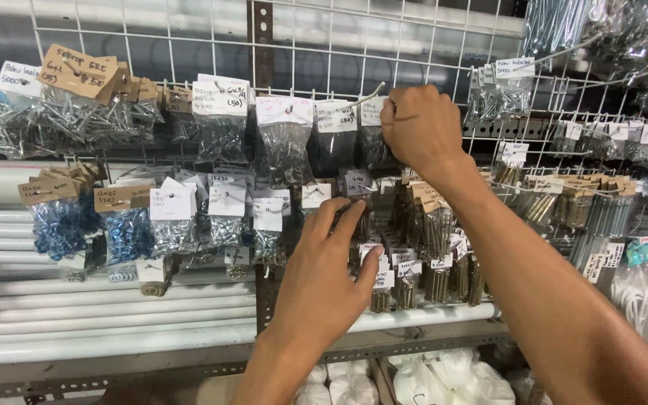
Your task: Picking small bags of hardware from a display rack and placing them into a cardboard box
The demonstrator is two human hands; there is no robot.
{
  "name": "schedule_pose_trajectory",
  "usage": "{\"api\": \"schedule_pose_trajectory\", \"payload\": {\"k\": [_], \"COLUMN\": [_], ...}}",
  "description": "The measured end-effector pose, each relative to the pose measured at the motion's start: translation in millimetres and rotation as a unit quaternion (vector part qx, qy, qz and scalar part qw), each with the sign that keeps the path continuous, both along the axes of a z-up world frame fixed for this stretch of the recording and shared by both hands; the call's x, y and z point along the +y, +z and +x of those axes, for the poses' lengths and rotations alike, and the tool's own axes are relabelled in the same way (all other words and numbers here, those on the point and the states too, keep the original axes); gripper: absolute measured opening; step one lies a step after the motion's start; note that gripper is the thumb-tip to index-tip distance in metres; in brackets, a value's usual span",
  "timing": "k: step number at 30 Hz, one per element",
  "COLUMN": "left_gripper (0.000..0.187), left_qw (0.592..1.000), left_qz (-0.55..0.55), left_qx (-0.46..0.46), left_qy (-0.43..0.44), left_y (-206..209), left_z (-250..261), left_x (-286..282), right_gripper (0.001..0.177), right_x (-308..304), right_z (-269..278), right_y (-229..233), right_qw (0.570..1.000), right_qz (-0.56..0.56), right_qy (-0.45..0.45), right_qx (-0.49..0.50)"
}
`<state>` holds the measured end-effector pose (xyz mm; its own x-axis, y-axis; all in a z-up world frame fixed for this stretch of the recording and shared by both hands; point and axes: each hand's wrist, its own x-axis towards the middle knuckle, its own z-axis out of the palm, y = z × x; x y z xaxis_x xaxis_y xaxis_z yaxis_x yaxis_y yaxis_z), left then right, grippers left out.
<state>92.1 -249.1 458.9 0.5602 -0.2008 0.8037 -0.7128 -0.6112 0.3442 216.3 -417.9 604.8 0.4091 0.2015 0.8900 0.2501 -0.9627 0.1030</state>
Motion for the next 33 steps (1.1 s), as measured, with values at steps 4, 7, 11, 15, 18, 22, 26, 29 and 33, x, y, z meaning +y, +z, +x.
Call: {"api": "schedule_pose_trajectory", "payload": {"k": [4, 7, 11, 15, 18, 22, 26, 29, 33], "left_gripper": [0.058, 0.052, 0.050, 0.045, 0.044, 0.040, 0.045, 0.042, 0.046], "left_qw": [1.000, 1.000, 1.000, 0.999, 0.996, 0.992, 0.985, 0.984, 0.985], "left_qz": [-0.005, -0.023, -0.018, -0.033, -0.050, -0.096, -0.121, -0.131, -0.106], "left_qx": [0.015, -0.014, -0.002, 0.028, 0.076, 0.073, 0.121, 0.123, 0.137], "left_qy": [0.009, -0.001, 0.006, 0.003, -0.001, -0.036, -0.021, -0.021, -0.009], "left_y": [-2, -8, -13, -19, -26, -31, -25, -30, -37], "left_z": [1, 3, 3, -6, -10, -8, -13, -10, -10], "left_x": [6, 9, 10, 17, 21, 25, 26, 27, 28], "right_gripper": [0.041, 0.034, 0.033, 0.036, 0.033, 0.007, 0.004, 0.013, 0.062], "right_x": [-3, -5, -5, -4, -3, 7, 11, 24, 35], "right_z": [2, 6, 6, 0, -11, -57, -84, -91, -72], "right_y": [0, -2, -3, -2, -5, -18, -77, -117, -144], "right_qw": [0.998, 0.996, 0.994, 1.000, 0.999, 0.987, 0.949, 0.910, 0.874], "right_qz": [-0.003, -0.011, -0.010, 0.011, 0.013, 0.120, 0.198, 0.332, 0.377], "right_qy": [0.052, 0.069, 0.076, 0.023, -0.029, 0.109, 0.236, 0.244, 0.222], "right_qx": [-0.033, -0.062, -0.073, 0.002, 0.024, 0.007, -0.072, 0.051, 0.211]}}
